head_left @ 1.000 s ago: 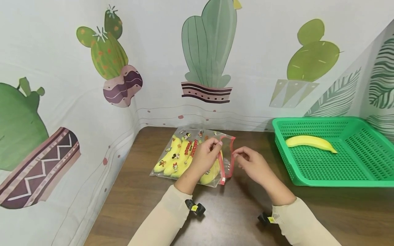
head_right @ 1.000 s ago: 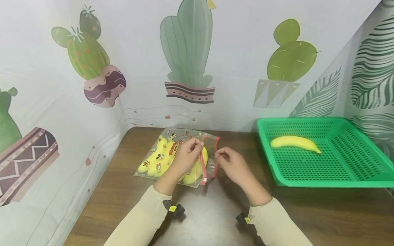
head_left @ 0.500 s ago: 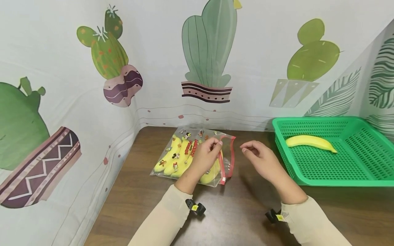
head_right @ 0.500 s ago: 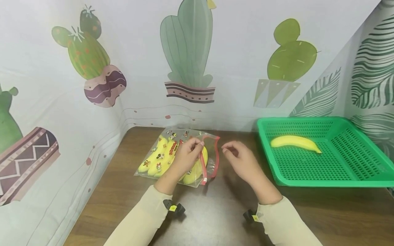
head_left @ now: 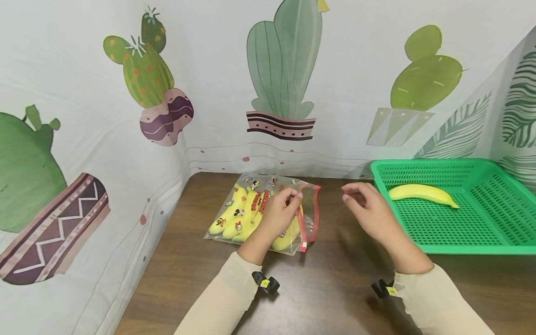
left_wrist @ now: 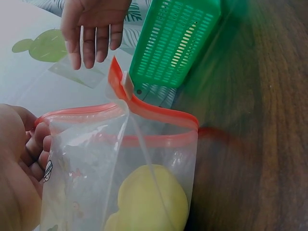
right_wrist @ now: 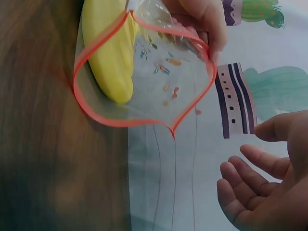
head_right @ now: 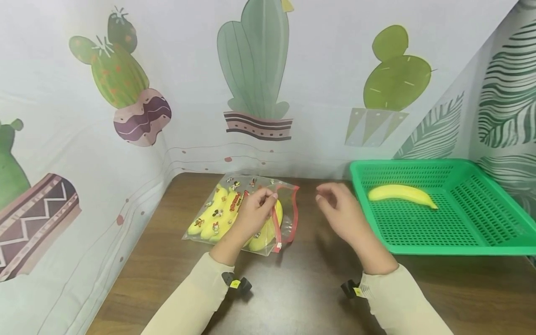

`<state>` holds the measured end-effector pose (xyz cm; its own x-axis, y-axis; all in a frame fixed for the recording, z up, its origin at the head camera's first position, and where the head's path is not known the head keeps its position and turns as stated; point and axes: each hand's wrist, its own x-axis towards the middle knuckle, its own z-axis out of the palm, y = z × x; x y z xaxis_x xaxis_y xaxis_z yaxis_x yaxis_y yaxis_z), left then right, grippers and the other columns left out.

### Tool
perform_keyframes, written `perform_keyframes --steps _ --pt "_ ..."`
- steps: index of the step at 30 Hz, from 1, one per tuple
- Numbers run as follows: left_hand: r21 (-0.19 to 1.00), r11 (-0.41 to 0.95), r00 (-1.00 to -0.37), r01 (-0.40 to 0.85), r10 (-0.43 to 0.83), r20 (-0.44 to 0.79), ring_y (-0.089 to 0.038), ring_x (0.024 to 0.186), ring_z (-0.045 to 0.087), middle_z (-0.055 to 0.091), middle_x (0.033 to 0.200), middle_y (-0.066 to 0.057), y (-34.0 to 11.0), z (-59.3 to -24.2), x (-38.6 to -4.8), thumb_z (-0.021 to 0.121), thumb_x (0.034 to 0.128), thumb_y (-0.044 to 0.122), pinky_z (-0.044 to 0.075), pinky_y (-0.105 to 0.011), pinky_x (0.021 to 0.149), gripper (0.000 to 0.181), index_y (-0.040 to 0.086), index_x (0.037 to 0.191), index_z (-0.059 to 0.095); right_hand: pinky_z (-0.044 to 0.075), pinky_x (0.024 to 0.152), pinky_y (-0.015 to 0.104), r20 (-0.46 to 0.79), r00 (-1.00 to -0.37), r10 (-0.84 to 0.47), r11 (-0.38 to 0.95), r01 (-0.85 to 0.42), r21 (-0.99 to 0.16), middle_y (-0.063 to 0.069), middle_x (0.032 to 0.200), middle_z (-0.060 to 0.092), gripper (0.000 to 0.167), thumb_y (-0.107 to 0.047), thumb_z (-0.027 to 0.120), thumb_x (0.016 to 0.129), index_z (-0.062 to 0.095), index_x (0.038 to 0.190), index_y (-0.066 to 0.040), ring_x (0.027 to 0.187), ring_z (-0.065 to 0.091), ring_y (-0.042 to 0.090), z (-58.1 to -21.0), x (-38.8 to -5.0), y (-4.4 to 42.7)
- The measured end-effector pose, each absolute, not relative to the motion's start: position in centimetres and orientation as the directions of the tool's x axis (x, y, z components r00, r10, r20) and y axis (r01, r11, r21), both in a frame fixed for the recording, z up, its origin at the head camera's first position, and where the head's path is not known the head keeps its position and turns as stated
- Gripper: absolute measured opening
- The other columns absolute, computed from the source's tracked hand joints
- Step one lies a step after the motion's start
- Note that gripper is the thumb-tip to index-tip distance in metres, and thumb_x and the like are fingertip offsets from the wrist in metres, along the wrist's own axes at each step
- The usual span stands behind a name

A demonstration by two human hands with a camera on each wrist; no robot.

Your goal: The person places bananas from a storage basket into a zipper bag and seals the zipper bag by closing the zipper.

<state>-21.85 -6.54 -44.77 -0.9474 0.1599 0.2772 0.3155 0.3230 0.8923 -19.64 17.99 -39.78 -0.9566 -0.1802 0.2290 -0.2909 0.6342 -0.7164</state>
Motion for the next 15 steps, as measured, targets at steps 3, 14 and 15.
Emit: perform_keyframes --steps 3,14,15 --pt "0.893 0.318 -0.946 0.319 0.156 0.283 -0.008 0.054 0.047 0.055 0.063 0.003 -6.5 -44.7 -21.8 0.055 0.1030 0.028 0.037 -0.020 0.047 0.022 0.016 0.086 0.061 0.043 0.083 0.009 0.249 -0.953 -0.174 0.655 -0.301 -0.693 0.010 0.121 0.060 0.032 -0.030 0.053 0.105 0.062 0.129 -0.011 0.108 0.059 0.021 -39.7 -19.8 18.4" --pt "0.892 0.316 -0.944 0.324 0.166 0.285 -0.008 0.056 0.048 0.056 0.065 0.002 -6.6 -44.7 -21.8 0.055 0.1030 0.028 0.038 -0.020 0.048 0.022 0.015 0.086 0.061 0.048 0.094 0.040 0.270 -0.945 -0.184 0.719 -0.317 -0.619 0.016 0.124 0.056 0.037 -0.028 0.052 0.105 0.058 0.134 -0.006 0.113 0.058 0.031 -39.1 -20.0 20.1" --pt "0.891 0.316 -0.944 0.325 0.166 0.286 -0.008 0.056 0.048 0.056 0.065 0.002 -6.6 -44.7 -21.8 0.055 0.1030 0.027 0.038 -0.020 0.048 0.022 0.015 0.087 0.061 0.047 0.095 0.045 0.267 -0.946 -0.185 0.722 -0.315 -0.616 0.017 0.125 0.055 0.038 -0.028 0.052 0.105 0.057 0.135 -0.005 0.114 0.057 0.032 -39.1 -20.0 20.2"
